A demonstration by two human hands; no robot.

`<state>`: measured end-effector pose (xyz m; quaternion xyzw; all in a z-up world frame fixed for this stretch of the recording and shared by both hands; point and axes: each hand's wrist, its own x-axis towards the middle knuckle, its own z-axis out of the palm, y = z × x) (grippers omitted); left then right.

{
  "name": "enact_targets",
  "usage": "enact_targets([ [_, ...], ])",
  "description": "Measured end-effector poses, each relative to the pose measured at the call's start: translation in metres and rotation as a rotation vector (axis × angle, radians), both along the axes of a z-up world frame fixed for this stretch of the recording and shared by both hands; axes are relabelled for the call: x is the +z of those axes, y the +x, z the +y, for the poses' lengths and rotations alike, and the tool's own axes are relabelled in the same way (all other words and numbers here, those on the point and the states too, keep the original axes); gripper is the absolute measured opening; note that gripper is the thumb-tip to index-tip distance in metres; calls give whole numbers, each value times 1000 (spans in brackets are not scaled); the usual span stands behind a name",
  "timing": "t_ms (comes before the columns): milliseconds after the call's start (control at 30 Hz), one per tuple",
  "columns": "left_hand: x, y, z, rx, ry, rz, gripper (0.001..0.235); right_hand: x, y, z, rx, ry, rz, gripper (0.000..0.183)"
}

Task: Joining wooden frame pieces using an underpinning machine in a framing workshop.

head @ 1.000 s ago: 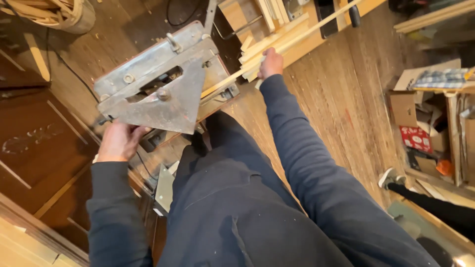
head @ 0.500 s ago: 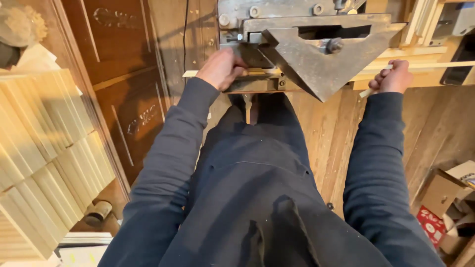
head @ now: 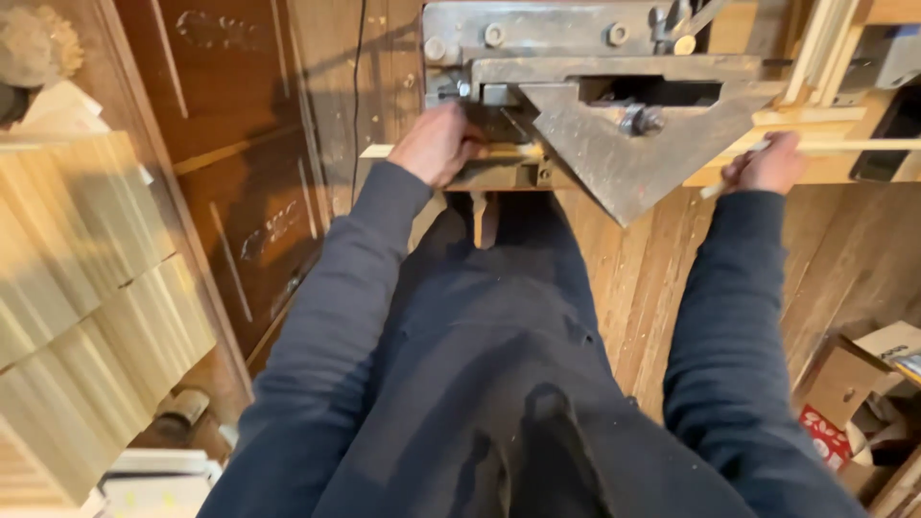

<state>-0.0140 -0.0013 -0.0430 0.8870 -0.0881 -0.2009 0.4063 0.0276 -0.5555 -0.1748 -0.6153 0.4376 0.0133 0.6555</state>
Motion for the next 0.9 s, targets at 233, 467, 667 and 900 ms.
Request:
enact_targets([
  [233, -2, -2, -17, 24, -72, 97, 17, -14, 1, -27, -35, -41, 88, 21],
  [467, 5, -2, -12, 93, -61, 165, 21, 24, -12, -4, 21, -72, -29, 20],
  [667, -8, -3, -8, 47, -103, 154, 17, 39, -12, 27, -34, -30, -4, 19],
  [900, 7, -7, -9, 76, -54, 16, 16, 73, -65, 61, -75, 5, -20, 41],
])
